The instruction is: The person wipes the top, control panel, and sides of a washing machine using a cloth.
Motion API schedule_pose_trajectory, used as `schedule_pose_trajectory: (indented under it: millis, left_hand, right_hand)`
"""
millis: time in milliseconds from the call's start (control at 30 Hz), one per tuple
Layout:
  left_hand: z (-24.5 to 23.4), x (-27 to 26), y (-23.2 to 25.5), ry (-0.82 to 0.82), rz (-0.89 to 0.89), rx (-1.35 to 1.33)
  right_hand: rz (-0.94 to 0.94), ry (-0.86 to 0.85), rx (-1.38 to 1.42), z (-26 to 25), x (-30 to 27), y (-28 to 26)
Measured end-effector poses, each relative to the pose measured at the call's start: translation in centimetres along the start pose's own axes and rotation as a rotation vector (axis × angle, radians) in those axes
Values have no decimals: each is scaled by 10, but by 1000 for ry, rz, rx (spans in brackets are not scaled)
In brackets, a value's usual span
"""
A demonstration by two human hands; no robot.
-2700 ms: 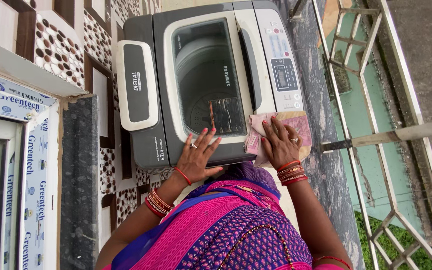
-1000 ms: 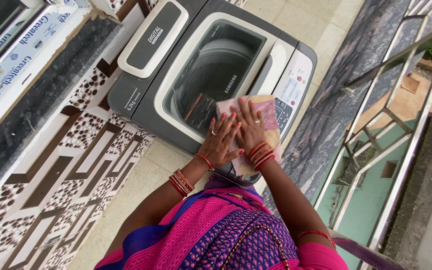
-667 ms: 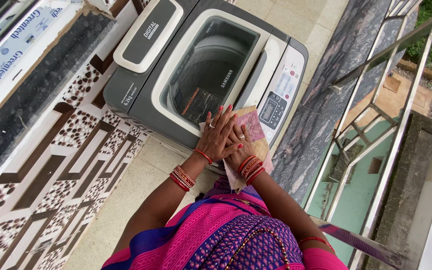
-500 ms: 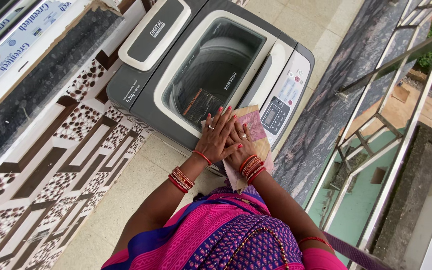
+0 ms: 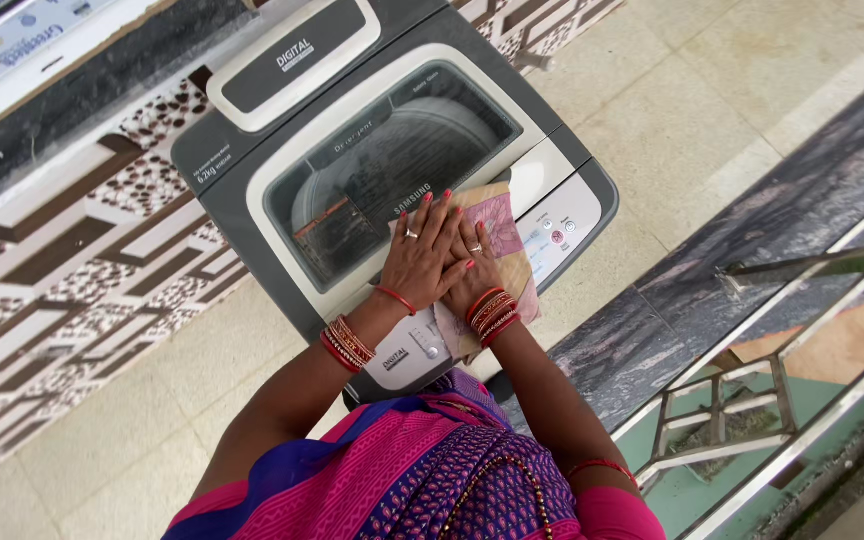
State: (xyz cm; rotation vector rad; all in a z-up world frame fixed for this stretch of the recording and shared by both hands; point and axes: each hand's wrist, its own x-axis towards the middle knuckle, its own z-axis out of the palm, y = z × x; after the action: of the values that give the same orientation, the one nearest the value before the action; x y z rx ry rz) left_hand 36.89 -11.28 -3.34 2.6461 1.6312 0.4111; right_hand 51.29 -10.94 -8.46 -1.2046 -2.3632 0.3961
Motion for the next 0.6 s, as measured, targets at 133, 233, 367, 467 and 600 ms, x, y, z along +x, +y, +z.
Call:
schedule_pose_trajectory:
  millis: [133, 233, 367, 467, 600]
  left_hand:
    - [11, 13, 25, 23, -109, 61]
    - [12, 17, 37, 72, -132, 99]
    - [15, 35, 46, 92, -127, 112]
    - [23, 60, 50, 105, -110, 116]
    - [38, 92, 54, 95, -59, 79]
  right_hand:
    - [-84, -69, -7, -11, -1, 31]
    - [-143, -49, 6, -13, -2, 45]
    - [-116, -55, -1, -16, 1, 62]
    - [-93, -37, -19, -24, 8, 83]
    - [-23, -24, -90, -31, 10, 112]
